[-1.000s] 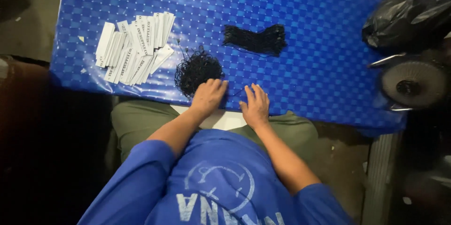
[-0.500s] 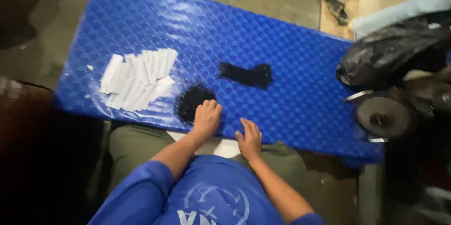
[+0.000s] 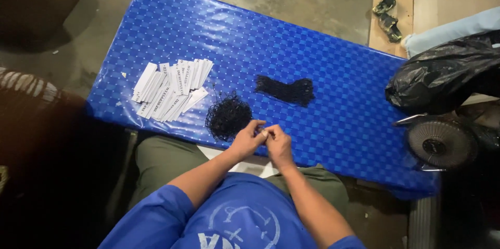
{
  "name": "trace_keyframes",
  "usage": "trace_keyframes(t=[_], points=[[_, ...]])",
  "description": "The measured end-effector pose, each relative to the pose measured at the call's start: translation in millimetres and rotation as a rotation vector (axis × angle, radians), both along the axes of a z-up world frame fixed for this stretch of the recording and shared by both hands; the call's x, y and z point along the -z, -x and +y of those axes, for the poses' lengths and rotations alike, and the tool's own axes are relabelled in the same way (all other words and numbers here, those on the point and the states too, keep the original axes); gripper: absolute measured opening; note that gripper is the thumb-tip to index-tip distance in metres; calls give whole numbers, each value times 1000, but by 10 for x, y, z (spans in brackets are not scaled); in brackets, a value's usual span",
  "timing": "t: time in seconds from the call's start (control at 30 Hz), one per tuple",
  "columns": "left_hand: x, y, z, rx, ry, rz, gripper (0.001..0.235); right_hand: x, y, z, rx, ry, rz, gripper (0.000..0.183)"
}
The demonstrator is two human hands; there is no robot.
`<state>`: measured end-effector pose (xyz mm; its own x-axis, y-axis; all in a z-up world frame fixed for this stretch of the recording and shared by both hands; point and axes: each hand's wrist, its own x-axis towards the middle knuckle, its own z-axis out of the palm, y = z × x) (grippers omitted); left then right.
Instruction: Sorting and organizing black zip ties and white paper labels on a table in a print shop environment.
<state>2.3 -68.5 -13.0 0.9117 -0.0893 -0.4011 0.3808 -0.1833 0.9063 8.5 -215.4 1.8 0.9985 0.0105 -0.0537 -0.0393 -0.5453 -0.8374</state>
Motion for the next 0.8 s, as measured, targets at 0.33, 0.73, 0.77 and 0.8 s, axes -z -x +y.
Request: trace_keyframes(t=[0.33, 0.73, 0.77, 0.8], points=[[-300, -309, 362, 106, -640, -259, 16, -693, -552, -991, 128, -58, -165, 3], [163, -189, 485, 274, -606, -161, 17, 292, -151, -1283, 270, 30, 174, 9], [127, -251, 509, 307, -668, -239, 14, 375, -197, -1316, 243, 40, 177, 10], [101, -293, 495, 349, -722, -316, 12, 455, -188, -1389, 226, 53, 184, 12]])
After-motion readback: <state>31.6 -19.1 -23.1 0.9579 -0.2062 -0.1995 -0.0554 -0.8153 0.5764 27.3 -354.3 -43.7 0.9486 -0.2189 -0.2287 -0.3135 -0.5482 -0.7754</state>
